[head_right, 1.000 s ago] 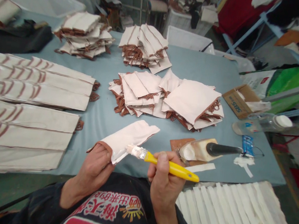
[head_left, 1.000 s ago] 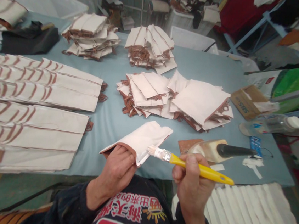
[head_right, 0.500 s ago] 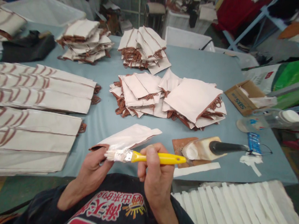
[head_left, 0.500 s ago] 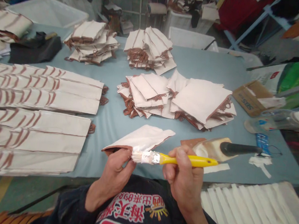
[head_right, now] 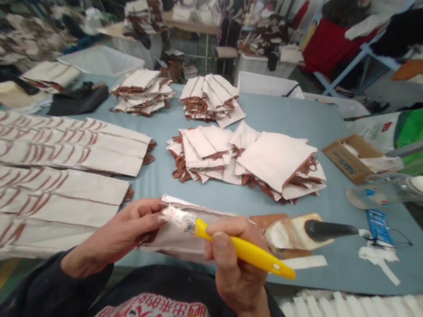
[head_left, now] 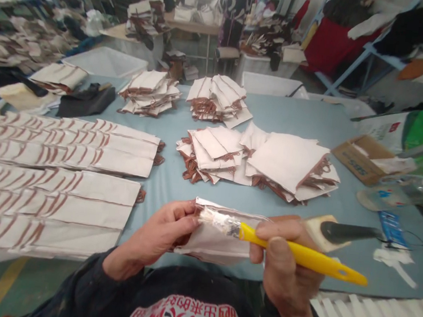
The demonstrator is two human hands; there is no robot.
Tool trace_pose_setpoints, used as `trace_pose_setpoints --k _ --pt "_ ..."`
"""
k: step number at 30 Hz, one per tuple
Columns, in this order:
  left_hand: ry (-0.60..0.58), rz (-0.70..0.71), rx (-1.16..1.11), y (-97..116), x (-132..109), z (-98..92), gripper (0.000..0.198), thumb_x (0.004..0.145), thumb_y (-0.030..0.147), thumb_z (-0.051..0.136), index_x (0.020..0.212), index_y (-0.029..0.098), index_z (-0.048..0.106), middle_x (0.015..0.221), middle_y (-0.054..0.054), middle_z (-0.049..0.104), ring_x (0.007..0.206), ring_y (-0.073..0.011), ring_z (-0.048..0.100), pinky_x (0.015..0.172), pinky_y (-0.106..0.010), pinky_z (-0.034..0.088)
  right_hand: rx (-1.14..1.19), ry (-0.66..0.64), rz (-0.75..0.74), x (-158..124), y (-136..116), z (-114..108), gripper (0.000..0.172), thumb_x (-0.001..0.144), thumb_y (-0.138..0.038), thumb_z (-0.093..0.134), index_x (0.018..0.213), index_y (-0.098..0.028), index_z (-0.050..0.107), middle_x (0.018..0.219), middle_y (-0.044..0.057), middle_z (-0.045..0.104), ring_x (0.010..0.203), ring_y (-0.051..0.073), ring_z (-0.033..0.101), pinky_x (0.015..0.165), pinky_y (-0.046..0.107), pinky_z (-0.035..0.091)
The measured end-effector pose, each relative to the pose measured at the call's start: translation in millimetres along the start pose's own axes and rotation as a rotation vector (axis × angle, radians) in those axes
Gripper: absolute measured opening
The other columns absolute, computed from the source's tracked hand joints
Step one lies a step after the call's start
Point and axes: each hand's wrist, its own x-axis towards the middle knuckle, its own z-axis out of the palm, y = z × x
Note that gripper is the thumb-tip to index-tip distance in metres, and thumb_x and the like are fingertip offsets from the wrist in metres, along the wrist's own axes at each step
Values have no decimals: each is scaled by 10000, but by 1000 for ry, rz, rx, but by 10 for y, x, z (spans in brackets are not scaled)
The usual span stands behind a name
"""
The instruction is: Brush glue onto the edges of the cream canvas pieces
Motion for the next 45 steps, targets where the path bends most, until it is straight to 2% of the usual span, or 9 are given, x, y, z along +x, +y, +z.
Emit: trace_pose_setpoints --k 5,12,19,25,28,31,36,40,45 --pt "-106 2 9 -12 -69 -13 399 881 483 739 717 191 521 568 65 438 499 -75 342 486 -223 237 -258 -58 -204 -50 103 -107 130 1047 -326 631 990 -234 702 634 -47 656 534 137 628 566 283 546" --pt "-151 -18 -84 -10 -83 -13 383 854 471 759 718 183 546 575 50 461 501 -81 357 492 -244 228 -356 -29 -278 -116 78 -67 153 1048 -354 635 972 -246 712 638 -42 667 609 174 682 690 352 590" --pt "-97 -45 -272 14 -49 25 367 776 420 864 738 157 611 614 41 487 508 -72 366 502 -227 240 -110 109 -248 -113 -49 -62 204 1058 -398 645 988 -218 709 645 -43 654 510 129 603 541 290 526" --pt "-103 -68 -297 24 -54 15 360 763 416 889 915 117 760 693 -24 619 597 -122 527 564 -226 370 -374 -155 -435 -95 -31 -70 215 1080 -342 595 927 -223 687 663 -26 700 547 137 666 545 270 547" --pt "-76 -55 -330 24 -58 6 367 723 412 925 866 117 761 704 -26 644 580 -110 535 555 -214 387 -439 -111 -498 -80 11 -27 210 1084 -349 591 941 -227 684 684 -23 723 566 139 689 584 271 577" --pt "-65 -50 -357 16 -76 -6 350 714 399 936 778 124 729 664 -4 619 539 -90 503 524 -199 378 -420 -37 -483 -121 32 -15 192 1075 -359 604 959 -236 694 676 -23 717 555 151 686 561 284 576" --pt "-78 -55 -346 -3 -114 12 345 734 392 915 874 117 761 704 -24 660 571 -105 539 566 -210 416 -385 -127 -479 -212 31 69 180 1081 -355 588 980 -240 683 682 -19 720 541 152 680 537 287 565" --pt "-51 -38 -383 3 -139 37 329 697 353 936 812 115 740 723 -33 677 607 -117 581 589 -209 443 -339 -35 -430 -266 42 126 194 1081 -369 593 961 -239 673 695 -18 713 575 155 686 565 301 564" --pt "-55 -36 -378 3 -180 59 313 725 353 917 797 116 727 646 8 603 528 -88 492 504 -195 373 -360 -45 -408 -330 31 39 183 1078 -344 591 951 -236 665 686 -22 705 551 144 673 534 274 547"
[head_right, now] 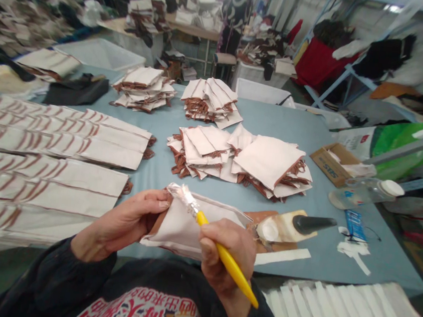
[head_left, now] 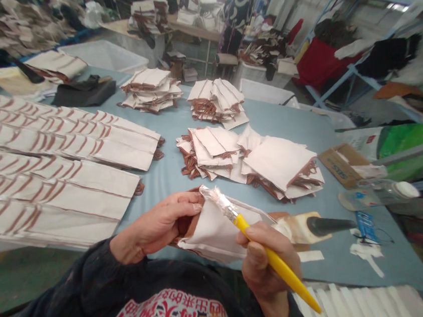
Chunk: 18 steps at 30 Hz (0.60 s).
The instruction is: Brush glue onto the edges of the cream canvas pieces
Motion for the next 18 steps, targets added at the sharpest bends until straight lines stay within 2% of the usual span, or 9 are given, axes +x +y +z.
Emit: trace_pose_setpoints --k 3,5,9,15,18 --pt "19 3 6 -26 -18 5 328 711 352 923 831 109 737 685 -4 622 560 -101 526 521 -200 408 -135 -36 -48 -21 -18 -97 205 1087 -348 570 942 -238 665 695 -16 726 579 155 713 545 277 571" --pt "45 2 -15 -46 -27 7 332 692 342 940 796 112 724 680 1 619 560 -97 536 530 -196 428 -201 -7 -67 -36 -35 -170 205 1088 -346 571 944 -237 669 677 -23 718 560 150 705 531 269 566" --pt "62 14 -55 -78 -46 36 337 668 325 962 769 117 716 706 -12 657 591 -106 593 567 -190 477 -184 23 -54 -61 -77 -247 175 1079 -336 590 956 -239 669 660 -30 708 525 144 678 522 271 558" --pt "13 59 -28 -121 -88 115 281 732 326 922 761 122 731 662 -3 648 577 -105 574 581 -195 479 -110 -44 -60 -28 -221 -6 170 1088 -309 554 972 -235 654 673 -19 713 562 142 692 535 260 548" --pt "43 78 -7 -149 -116 130 273 717 318 933 773 128 746 625 9 622 588 -113 570 632 -211 501 14 -43 -16 -23 -272 102 183 1095 -328 535 990 -239 654 689 -19 705 571 145 686 539 271 554"
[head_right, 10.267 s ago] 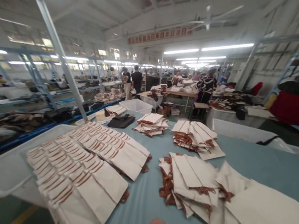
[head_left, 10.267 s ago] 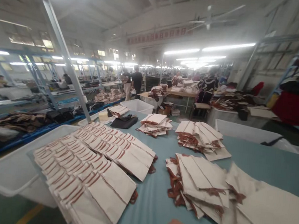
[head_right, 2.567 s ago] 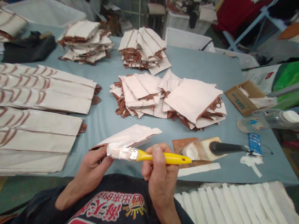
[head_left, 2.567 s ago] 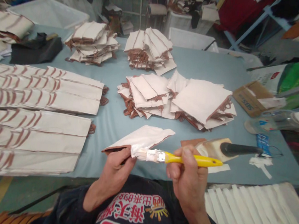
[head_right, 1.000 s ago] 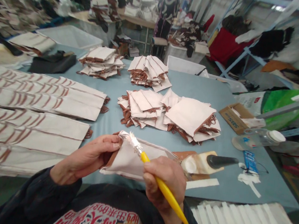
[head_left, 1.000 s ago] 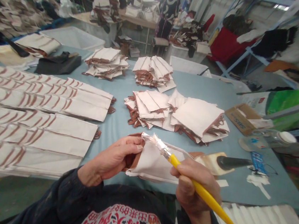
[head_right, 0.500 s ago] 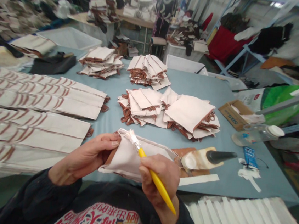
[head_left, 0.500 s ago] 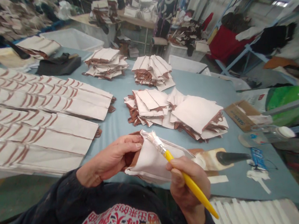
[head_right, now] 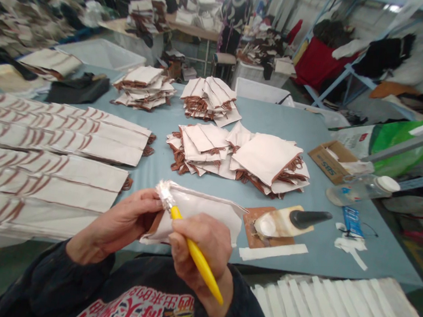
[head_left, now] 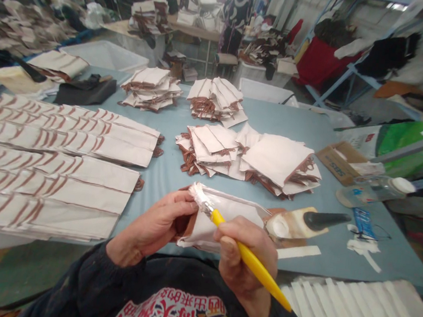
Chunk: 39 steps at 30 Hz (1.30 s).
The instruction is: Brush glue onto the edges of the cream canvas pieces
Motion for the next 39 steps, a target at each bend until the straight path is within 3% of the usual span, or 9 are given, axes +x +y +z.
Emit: trace_pose_setpoints --k 3,6,12,19,26,30,32,35,39 --pt "12 -8 10 -15 -28 4 282 726 339 927 798 133 748 616 22 597 522 -87 497 560 -199 438 22 167 50 5 75 -12 213 1097 -378 537 985 -240 655 697 -24 685 571 146 667 560 285 557" --pt "-21 -21 12 -19 -47 13 294 719 343 920 806 129 739 674 -1 632 549 -96 529 552 -196 427 -180 310 72 67 254 -55 191 1079 -363 568 1009 -225 680 734 -5 711 624 157 692 618 292 578" --pt "-48 -22 109 16 -81 7 310 757 388 893 850 120 767 667 -9 632 571 -109 533 561 -203 424 -256 77 149 226 442 47 207 1081 -329 531 1032 -205 690 801 19 762 641 149 719 626 251 586" --pt "-144 78 599 -29 -182 -218 282 873 374 801 1043 150 815 994 -83 792 894 -232 684 814 -308 534 -283 164 256 285 451 -114 233 1077 -376 546 1004 -196 677 735 -10 681 613 141 645 617 267 550" --pt "-214 277 902 -299 -225 -285 263 1018 277 554 979 141 775 929 -88 780 817 -200 662 759 -272 478 -278 164 330 277 641 -61 272 1069 -417 544 967 -194 661 650 -36 624 570 136 613 572 262 502" --pt "-260 322 963 -312 -291 -201 274 1024 209 497 906 158 739 772 -37 698 687 -160 586 685 -258 431 -185 325 324 213 429 -137 247 1041 -410 581 947 -200 670 637 -41 642 556 142 639 610 290 562" --pt "-232 345 995 -324 -315 -197 268 1017 186 492 872 163 716 748 -28 670 667 -155 557 672 -261 415 -101 393 384 146 206 -247 240 1027 -386 608 886 -204 675 572 -62 588 470 124 579 525 266 523" --pt "-157 391 1051 -370 -329 -226 264 1007 162 487 851 163 699 793 -54 684 716 -175 580 698 -275 430 114 304 541 -6 -126 -377 246 1025 -330 613 822 -204 675 491 -85 501 360 92 473 397 217 422" --pt "-130 445 1116 -442 -316 -275 275 1004 149 486 827 161 696 822 -70 704 735 -181 600 691 -277 440 185 246 599 -198 -343 -333 277 1041 -321 607 802 -200 679 454 -91 495 323 63 439 368 161 394"
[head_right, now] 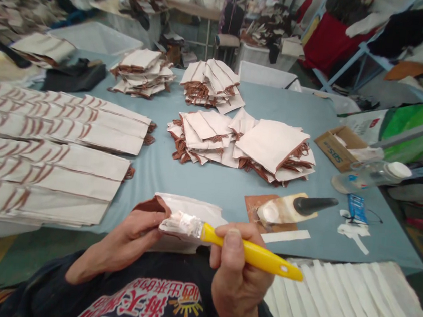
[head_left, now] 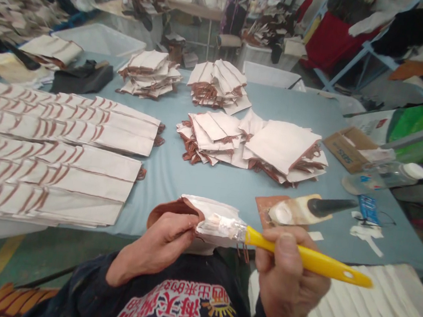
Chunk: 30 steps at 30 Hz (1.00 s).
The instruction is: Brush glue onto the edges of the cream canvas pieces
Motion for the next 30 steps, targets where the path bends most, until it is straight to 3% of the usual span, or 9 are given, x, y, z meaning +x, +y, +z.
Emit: trace_pose_setpoints --k 5,9,13,18,23,27,30 --pt "62 73 48 -60 -15 33 272 1004 131 468 837 157 681 751 -29 690 662 -148 592 651 -253 442 47 -76 77 -76 69 111 316 1069 -344 564 801 -210 666 438 -99 478 323 58 433 371 134 383" --pt "73 48 37 -56 -6 50 264 1010 145 474 847 166 681 754 -25 718 672 -151 631 655 -246 473 27 25 -13 -73 121 93 282 1062 -325 576 824 -211 675 472 -92 501 356 62 457 402 146 412" --pt "95 36 14 -60 -2 62 261 1007 130 463 871 156 685 788 -27 731 687 -142 640 670 -238 480 38 -96 -48 -127 179 70 243 1072 -291 548 876 -218 673 507 -90 526 369 67 467 414 167 419" --pt "125 51 63 -49 41 54 276 1011 149 471 802 162 651 745 -13 665 680 -138 578 656 -243 436 -12 -6 -108 -126 227 50 230 1061 -276 548 876 -218 671 505 -91 514 371 82 465 418 198 422" --pt "180 80 37 -32 134 46 293 1006 158 487 742 175 613 728 -3 621 718 -148 558 723 -263 444 20 -124 -124 -156 206 100 207 1055 -290 554 898 -227 673 516 -93 527 377 81 468 436 202 435" --pt "174 20 -27 -61 143 53 238 992 180 515 835 160 693 814 -31 695 753 -165 608 730 -278 454 82 29 30 -41 170 105 281 1053 -332 569 814 -213 657 468 -99 482 341 69 424 387 170 369" --pt "167 -100 -100 -60 175 39 241 990 244 531 895 143 728 831 -43 708 763 -178 608 719 -286 453 138 126 101 106 174 41 300 1022 -375 616 778 -204 651 465 -100 465 337 60 399 375 166 338"
